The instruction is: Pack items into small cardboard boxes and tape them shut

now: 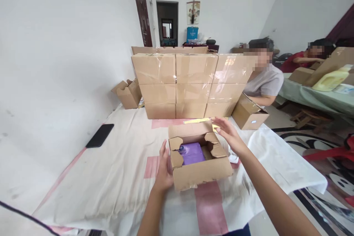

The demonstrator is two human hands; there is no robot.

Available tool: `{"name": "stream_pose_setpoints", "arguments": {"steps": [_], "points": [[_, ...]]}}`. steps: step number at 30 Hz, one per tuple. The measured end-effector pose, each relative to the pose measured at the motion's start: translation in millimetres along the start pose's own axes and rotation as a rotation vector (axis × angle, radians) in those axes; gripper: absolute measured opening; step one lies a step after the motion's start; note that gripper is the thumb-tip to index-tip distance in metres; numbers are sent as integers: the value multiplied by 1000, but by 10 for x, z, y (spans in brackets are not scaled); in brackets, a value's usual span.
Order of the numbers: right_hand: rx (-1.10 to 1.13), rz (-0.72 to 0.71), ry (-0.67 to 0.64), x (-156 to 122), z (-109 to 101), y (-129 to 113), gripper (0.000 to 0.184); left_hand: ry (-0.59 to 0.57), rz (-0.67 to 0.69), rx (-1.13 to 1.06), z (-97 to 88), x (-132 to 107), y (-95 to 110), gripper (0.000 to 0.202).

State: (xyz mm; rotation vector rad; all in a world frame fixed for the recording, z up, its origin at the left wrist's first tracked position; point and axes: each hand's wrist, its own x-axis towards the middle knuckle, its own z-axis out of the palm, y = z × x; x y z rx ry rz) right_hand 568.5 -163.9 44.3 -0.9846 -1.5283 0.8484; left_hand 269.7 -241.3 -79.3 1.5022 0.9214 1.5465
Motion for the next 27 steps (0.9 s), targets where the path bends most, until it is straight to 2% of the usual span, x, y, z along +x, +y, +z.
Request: {"name": "stream_pose_setpoints", "arguments": {"steps": [2,3,4,5,6,8,10,12,14,16,19,21,24,27], "points": [[136,39,-28,-113,-16,108,42,57,231,177,54,60,117,47],[177,43,-25,-164,-9,144,38,113,306,249,86,93,171,33],[198,44,-19,-211,3,170,35,187,322,284,119,124,220,28],[205,45,-15,-254,19,189,32,270,289,286,153,151,264,26],[205,46,-10,-293,34,205,30,341,223,270,184,173,301,32],[203,43,36,-363,48,240,25,386,99,263,229,205,356,55],[205,9,208,-428,13,298,19,292,97,361,235,224,382,57],[206,-21,486,-501,-88,392,11,157,196,524,202,235,379,51],[208,8,734,-594,-239,520,11,55,294,601,146,241,354,46],[192,115,825,-708,-397,659,12,-4,359,564,93,241,317,38],[117,277,757,-896,-558,806,17,-4,422,499,53,238,275,27],[53,322,676,-1004,-603,826,20,22,434,535,58,240,271,19],[-64,351,547,-1101,-614,757,19,20,421,602,85,243,291,13],[-106,459,422,-1112,-609,674,21,9,411,635,94,242,311,11]]}}
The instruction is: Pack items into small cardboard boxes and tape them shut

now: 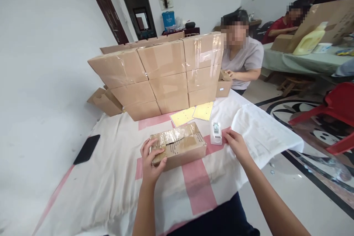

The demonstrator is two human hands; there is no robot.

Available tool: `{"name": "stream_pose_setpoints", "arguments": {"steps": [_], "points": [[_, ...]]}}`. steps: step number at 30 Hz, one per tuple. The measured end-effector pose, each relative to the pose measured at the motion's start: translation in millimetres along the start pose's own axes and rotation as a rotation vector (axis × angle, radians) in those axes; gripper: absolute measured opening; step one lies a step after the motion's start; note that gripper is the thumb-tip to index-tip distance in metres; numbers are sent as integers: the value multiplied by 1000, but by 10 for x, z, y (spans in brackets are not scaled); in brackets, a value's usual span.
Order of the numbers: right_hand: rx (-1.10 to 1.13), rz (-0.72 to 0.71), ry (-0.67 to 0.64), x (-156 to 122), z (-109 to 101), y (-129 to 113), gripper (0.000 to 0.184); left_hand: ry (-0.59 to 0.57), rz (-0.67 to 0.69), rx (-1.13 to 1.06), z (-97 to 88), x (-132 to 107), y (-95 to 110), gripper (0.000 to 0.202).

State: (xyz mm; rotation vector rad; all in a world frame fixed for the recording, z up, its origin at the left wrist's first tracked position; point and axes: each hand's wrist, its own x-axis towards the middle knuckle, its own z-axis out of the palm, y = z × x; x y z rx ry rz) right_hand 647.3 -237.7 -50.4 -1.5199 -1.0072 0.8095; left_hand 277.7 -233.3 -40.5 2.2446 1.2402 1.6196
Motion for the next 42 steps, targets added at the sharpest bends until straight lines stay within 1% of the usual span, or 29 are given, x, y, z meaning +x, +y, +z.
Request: {"name": "stream_pose_setpoints", "arguments": {"steps": [2,4,5,7,9,10,11,12,14,15,16,17,18,20,22,24,27,29,31,33,37,42], "points": [[-1,87,-54,23,3,-30,22,-6,-15,18,-9,-2,23,12],[15,158,-93,84,2,-50,21,37,-26,39,-10,-18,84,21],[25,186,-121,122,-4,-61,20,93,-17,57,1,-37,135,30],[50,243,-200,199,-26,-95,20,265,35,112,67,-109,283,50],[69,285,-275,255,-55,-141,20,437,94,145,218,-236,480,63],[74,298,-304,272,-66,-164,20,482,105,118,333,-314,589,63],[76,308,-327,281,-72,-184,20,448,94,53,471,-396,703,59],[76,315,-344,285,-73,-199,22,346,81,-54,631,-475,818,50],[74,325,-362,283,-59,-210,29,-80,-17,-315,987,-602,1034,32],[75,333,-365,282,-48,-206,32,-313,-124,-410,1167,-642,1127,32],[79,345,-366,283,-38,-198,34,-458,-211,-485,1338,-664,1204,37],[87,358,-368,287,-31,-187,36,-550,-269,-537,1493,-667,1263,43],[97,371,-373,294,-27,-174,37,-598,-322,-558,1626,-652,1301,48],[117,389,-386,310,-29,-148,40,-580,-378,-541,1822,-573,1320,54],[133,391,-392,324,-34,-123,40,-494,-411,-511,1934,-441,1281,55],[140,380,-386,334,-28,-94,39,-412,-444,-543,1996,-287,1220,54],[124,352,-369,347,6,-36,36,-369,-491,-609,2061,-106,1142,50],[102,330,-356,355,32,4,34,-350,-499,-583,2108,-60,1112,49],[86,310,-347,355,44,30,32,-325,-513,-529,2155,-68,1094,49],[89,296,-353,344,38,32,32,-322,-539,-476,2188,-100,1081,48],[134,280,-393,300,3,-13,35,-371,-590,-406,2201,-140,1054,40],[163,268,-345,224,8,-43,33,-414,-602,-325,2189,-116,1044,35]]}}
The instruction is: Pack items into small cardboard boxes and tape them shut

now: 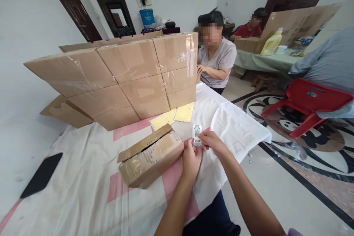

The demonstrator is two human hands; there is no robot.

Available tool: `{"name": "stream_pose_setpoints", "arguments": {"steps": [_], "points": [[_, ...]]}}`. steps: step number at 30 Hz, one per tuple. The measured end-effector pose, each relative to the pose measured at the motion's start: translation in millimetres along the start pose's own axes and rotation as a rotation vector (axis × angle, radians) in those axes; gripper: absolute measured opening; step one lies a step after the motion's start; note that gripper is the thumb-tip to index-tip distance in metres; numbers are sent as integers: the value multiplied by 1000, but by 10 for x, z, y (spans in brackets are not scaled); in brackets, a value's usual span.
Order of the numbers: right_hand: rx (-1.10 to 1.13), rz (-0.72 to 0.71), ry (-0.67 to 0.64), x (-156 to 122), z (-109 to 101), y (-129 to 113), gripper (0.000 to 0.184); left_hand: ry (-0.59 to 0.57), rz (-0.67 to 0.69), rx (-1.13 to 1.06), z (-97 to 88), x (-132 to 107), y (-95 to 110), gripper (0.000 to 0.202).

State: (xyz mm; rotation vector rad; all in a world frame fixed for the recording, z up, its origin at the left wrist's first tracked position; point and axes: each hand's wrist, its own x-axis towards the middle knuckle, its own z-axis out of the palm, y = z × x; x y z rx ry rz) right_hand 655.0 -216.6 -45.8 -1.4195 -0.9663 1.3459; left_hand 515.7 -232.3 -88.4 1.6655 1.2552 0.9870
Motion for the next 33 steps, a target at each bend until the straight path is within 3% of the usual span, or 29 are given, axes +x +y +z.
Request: {"name": "stream_pose_setpoints", "arguments": {"steps": [7,15,24,33], "points": [[-58,-37,96,-179,105,57,29,36,-18,82,-24,-49,57,22],[-180,-97,97,-372,250,112,18,86,-26,140,-72,-35,65,6],[-209,-133,72,-466,77,242,25,101,4,138,-66,-43,54,12],[-186,-117,33,-425,71,361,29,86,79,72,-110,-48,14,16]]}}
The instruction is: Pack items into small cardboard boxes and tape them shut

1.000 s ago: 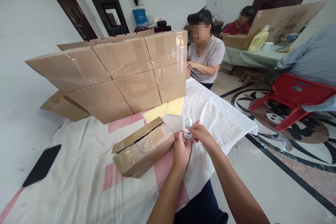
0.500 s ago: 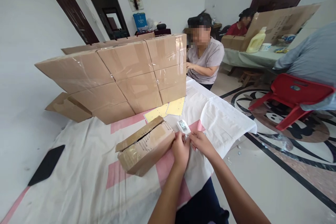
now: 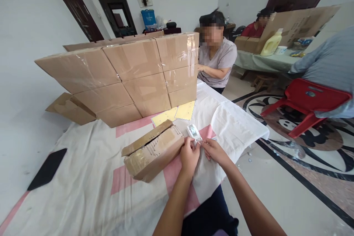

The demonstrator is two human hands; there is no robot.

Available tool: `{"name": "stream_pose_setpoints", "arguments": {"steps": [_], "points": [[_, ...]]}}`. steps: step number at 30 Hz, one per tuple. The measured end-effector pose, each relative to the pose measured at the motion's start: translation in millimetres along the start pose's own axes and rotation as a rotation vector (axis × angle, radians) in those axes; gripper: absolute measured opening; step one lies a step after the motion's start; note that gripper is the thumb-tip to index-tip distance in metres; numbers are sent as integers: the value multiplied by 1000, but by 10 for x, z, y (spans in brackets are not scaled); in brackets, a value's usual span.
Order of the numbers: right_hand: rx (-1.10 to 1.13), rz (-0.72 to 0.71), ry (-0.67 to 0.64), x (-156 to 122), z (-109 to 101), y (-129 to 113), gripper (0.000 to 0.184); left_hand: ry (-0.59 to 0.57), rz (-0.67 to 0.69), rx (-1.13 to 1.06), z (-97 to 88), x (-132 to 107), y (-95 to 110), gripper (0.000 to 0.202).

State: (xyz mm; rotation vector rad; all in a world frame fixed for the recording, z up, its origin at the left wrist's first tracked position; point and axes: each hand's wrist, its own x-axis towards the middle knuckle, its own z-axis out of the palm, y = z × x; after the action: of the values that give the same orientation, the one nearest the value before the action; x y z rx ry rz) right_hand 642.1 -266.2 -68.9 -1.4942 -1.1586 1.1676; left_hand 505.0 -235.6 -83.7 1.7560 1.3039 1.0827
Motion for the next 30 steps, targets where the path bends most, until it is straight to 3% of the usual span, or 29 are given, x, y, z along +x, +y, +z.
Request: {"name": "stream_pose_setpoints", "arguments": {"steps": [4,9,23,30], "points": [[-15,-5,3,-2,-14,17,29,-32,86,-37,-37,-30,25,32],[6,-4,-22,22,-17,53,29,-57,179,-35,-42,-52,37,38],[67,-21,72,42,52,130,23,-28,336,73,32,-40,-155,36],[62,-22,59,42,56,116,23,21,331,207,40,-86,-133,37]]}}
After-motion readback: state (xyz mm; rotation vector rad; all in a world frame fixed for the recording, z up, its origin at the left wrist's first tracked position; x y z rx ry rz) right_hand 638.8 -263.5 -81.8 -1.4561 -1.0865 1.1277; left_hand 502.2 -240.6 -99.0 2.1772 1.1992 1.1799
